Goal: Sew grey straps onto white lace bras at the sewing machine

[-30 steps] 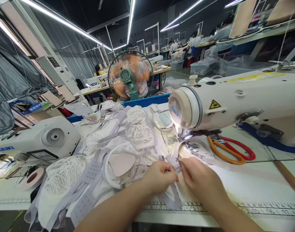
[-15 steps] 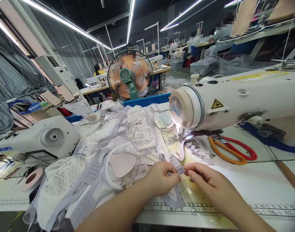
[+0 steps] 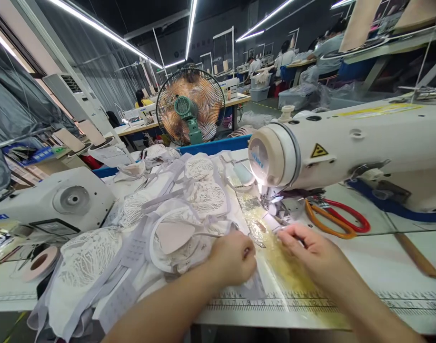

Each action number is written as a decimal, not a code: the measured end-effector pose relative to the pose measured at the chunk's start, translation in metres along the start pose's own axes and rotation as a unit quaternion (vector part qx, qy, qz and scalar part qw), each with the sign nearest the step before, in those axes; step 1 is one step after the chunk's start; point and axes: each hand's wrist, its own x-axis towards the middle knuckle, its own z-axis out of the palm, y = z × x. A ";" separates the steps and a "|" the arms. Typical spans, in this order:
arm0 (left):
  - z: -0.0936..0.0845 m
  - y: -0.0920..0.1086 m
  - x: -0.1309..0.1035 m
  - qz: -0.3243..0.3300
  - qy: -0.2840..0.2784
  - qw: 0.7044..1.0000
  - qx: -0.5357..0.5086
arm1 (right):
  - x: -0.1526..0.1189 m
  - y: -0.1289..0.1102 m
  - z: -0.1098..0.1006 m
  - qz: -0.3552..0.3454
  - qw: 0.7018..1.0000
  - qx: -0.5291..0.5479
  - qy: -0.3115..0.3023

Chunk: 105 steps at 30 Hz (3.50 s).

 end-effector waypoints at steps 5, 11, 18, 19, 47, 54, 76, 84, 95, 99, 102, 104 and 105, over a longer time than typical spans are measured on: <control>-0.008 -0.003 0.002 0.092 0.063 0.993 0.021 | -0.025 -0.009 0.008 0.004 0.992 0.002 -0.124; -0.003 -0.004 0.008 0.167 -0.075 0.981 0.060 | -0.038 -0.009 0.013 -0.028 0.987 -0.074 -0.138; 0.006 -0.009 0.009 0.139 -0.092 0.978 0.128 | -0.052 0.006 -0.010 -0.072 0.988 -0.025 -0.136; 0.006 -0.009 0.009 0.142 -0.092 0.977 0.127 | -0.053 0.010 -0.014 -0.067 0.990 -0.020 -0.126; 0.006 -0.006 0.009 0.190 -0.088 0.965 0.156 | -0.047 0.009 -0.009 -0.139 0.972 -0.101 -0.160; 0.007 -0.007 0.009 0.200 -0.073 0.963 0.163 | -0.045 0.009 -0.008 -0.143 0.976 -0.091 -0.139; 0.024 -0.005 0.004 0.224 -0.018 0.948 0.228 | -0.047 0.005 -0.006 -0.030 0.976 -0.031 -0.213; 0.029 -0.010 0.003 0.240 0.015 0.945 0.220 | -0.036 -0.001 -0.017 -0.004 0.964 0.040 -0.264; 0.021 -0.012 0.005 0.268 0.035 0.957 0.107 | -0.039 -0.001 -0.017 0.070 0.966 0.068 -0.238; 0.020 -0.012 0.004 0.281 0.044 0.952 0.110 | -0.033 -0.009 -0.014 0.066 0.957 0.040 -0.279; 0.021 -0.012 0.004 0.286 0.041 0.950 0.122 | -0.030 -0.011 -0.012 0.072 0.956 0.038 -0.283; 0.021 -0.010 0.004 0.278 0.040 0.951 0.130 | -0.030 -0.011 -0.011 0.077 0.956 0.047 -0.279; 0.022 -0.009 0.003 0.268 0.045 0.954 0.127 | -0.030 -0.011 -0.011 0.079 0.957 0.050 -0.276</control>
